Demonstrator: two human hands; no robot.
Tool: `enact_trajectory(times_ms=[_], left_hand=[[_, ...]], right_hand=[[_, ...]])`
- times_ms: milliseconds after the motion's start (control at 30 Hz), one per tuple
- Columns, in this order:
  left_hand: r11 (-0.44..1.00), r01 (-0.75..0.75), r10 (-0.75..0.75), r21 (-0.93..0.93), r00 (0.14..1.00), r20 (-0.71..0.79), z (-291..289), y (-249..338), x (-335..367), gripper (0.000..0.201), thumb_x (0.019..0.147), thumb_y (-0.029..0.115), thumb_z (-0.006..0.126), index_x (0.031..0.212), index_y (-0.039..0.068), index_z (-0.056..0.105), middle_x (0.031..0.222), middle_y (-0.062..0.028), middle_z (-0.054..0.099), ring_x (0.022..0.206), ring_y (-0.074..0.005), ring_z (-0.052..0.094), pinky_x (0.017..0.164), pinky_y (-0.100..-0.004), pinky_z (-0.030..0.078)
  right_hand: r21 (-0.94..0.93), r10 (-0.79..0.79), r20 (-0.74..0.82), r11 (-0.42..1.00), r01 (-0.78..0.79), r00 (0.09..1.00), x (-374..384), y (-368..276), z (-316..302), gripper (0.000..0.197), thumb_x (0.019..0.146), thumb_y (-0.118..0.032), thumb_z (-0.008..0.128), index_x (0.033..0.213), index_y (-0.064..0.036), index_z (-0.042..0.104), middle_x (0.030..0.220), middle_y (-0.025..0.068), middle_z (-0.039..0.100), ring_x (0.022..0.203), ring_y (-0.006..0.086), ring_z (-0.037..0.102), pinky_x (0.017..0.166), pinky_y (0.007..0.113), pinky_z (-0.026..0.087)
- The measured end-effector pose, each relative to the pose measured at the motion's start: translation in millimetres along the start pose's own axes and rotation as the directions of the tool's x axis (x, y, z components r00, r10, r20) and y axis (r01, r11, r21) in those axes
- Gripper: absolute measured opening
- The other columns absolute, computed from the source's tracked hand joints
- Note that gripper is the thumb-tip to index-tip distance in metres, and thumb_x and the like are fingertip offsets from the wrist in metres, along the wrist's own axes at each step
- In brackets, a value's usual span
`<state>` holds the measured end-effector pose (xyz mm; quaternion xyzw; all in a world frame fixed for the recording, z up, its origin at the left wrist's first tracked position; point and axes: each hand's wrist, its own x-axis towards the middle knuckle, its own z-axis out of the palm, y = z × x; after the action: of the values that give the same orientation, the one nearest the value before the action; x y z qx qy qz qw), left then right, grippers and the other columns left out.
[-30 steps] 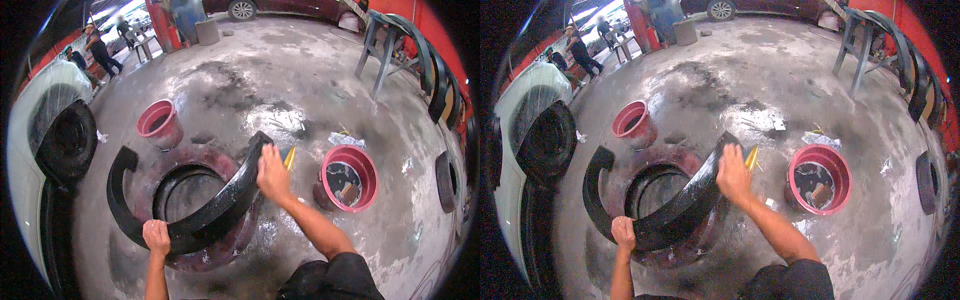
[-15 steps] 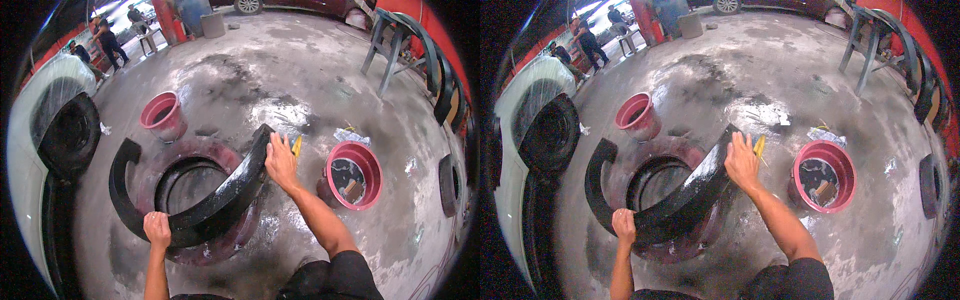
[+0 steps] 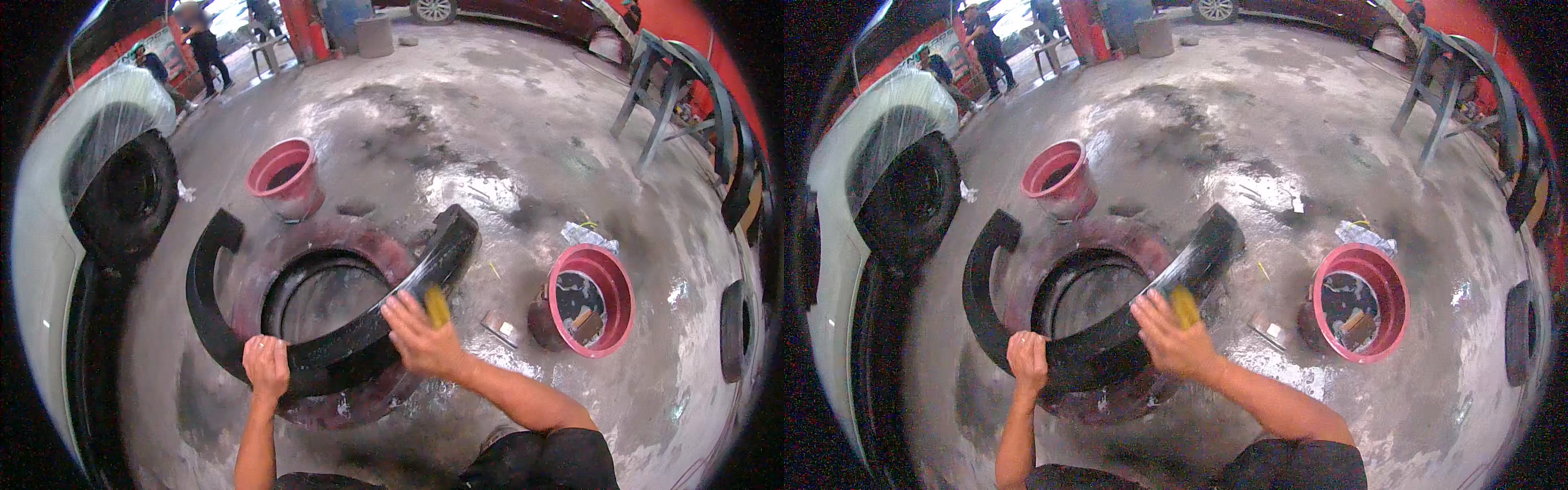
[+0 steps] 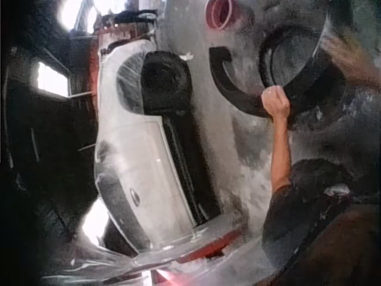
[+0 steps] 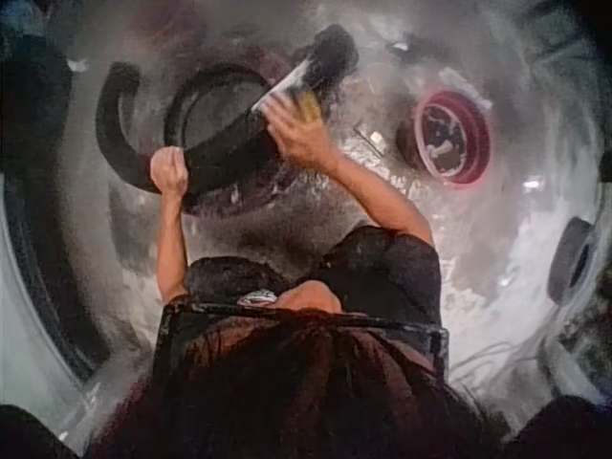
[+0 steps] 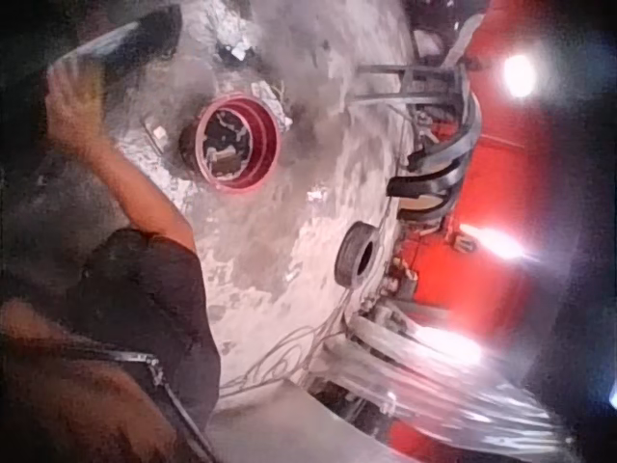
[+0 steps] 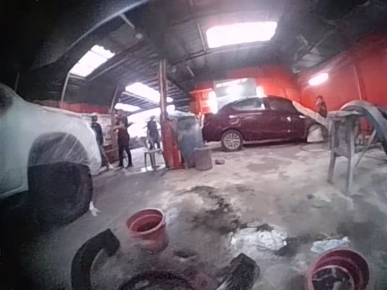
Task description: The person scrubs a black curved car part with a sponge, repeatedly dipping it into a pink bucket of water. They briefly remove eyeglasses from their face and continue scrubbing the part on a tire stand.
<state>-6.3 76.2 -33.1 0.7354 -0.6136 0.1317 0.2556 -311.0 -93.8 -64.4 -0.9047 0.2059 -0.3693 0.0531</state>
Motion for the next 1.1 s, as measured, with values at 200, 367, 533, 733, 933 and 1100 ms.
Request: enact_trajectory(times_ms=[200,367,533,733,933,1100], left_hand=[[0.999,0.040,-0.039,-0.009,0.999,0.014,0.9,2.7,6.4,0.025,0.097,0.015,0.054,0.076,0.003,0.062,0.076,-0.0156,0.061,0.081,-0.0382,0.061,0.086,-0.0476,0.047],[1.000,-0.015,0.015,0.015,1.000,-0.026,5.2,-0.7,-0.4,0.023,0.096,0.014,0.055,0.077,0.003,0.062,0.076,-0.0159,0.061,0.080,-0.0380,0.061,0.084,-0.0471,0.047],[0.998,-0.025,0.029,-0.058,0.998,0.061,-13.6,-15.0,-5.8,0.022,0.097,0.015,0.056,0.079,0.004,0.063,0.082,-0.0146,0.064,0.084,-0.0369,0.061,0.085,-0.0467,0.046],[0.996,0.040,-0.045,0.082,0.997,0.058,-17.6,-51.1,-9.3,0.025,0.097,0.022,0.056,0.081,0.005,0.067,0.083,-0.0120,0.065,0.089,-0.0332,0.061,0.100,-0.0483,0.041],[0.995,0.080,-0.082,0.053,0.996,0.024,-12.1,-52.8,-13.0,0.025,0.096,0.021,0.057,0.079,0.006,0.068,0.082,-0.0105,0.066,0.089,-0.0315,0.061,0.101,-0.0470,0.041],[0.999,0.050,-0.050,0.006,0.999,0.005,-9.2,-62.5,-19.7,0.023,0.095,0.020,0.058,0.080,0.006,0.068,0.082,-0.0097,0.065,0.088,-0.0309,0.061,0.101,-0.0465,0.041]], right_hand=[[-0.027,0.381,-0.124,0.922,-0.387,0.916,49.8,92.1,-12.7,0.045,0.100,-0.014,0.054,0.139,0.0070,0.056,0.146,0.0263,0.056,0.143,0.0424,0.047,0.119,0.051,0.039],[0.098,-0.180,0.088,0.980,0.171,0.980,23.5,-74.5,45.3,0.049,0.098,-0.023,0.059,0.138,0.0036,0.057,0.144,0.0210,0.058,0.143,0.0363,0.049,0.120,0.055,0.035],[0.260,-0.209,0.343,0.958,0.122,0.916,34.4,-60.5,41.6,0.048,0.100,-0.025,0.057,0.139,0.0010,0.055,0.147,0.0193,0.055,0.145,0.0357,0.045,0.119,0.052,0.036],[-0.075,0.076,0.209,0.995,-0.062,0.975,20.9,53.3,-28.7,0.049,0.100,-0.013,0.058,0.146,0.0044,0.053,0.154,0.0238,0.050,0.146,0.0406,0.044,0.121,0.052,0.035],[0.038,-0.343,0.184,0.939,0.342,0.921,49.5,-92.0,53.7,0.053,0.096,-0.024,0.063,0.143,0.0014,0.057,0.147,0.0177,0.057,0.151,0.0321,0.041,0.118,0.053,0.037],[0.145,-0.354,0.274,0.934,0.325,0.894,59.0,-85.1,65.3,0.054,0.098,-0.021,0.059,0.145,0.0050,0.052,0.149,0.0202,0.056,0.150,0.0344,0.041,0.119,0.049,0.039]])
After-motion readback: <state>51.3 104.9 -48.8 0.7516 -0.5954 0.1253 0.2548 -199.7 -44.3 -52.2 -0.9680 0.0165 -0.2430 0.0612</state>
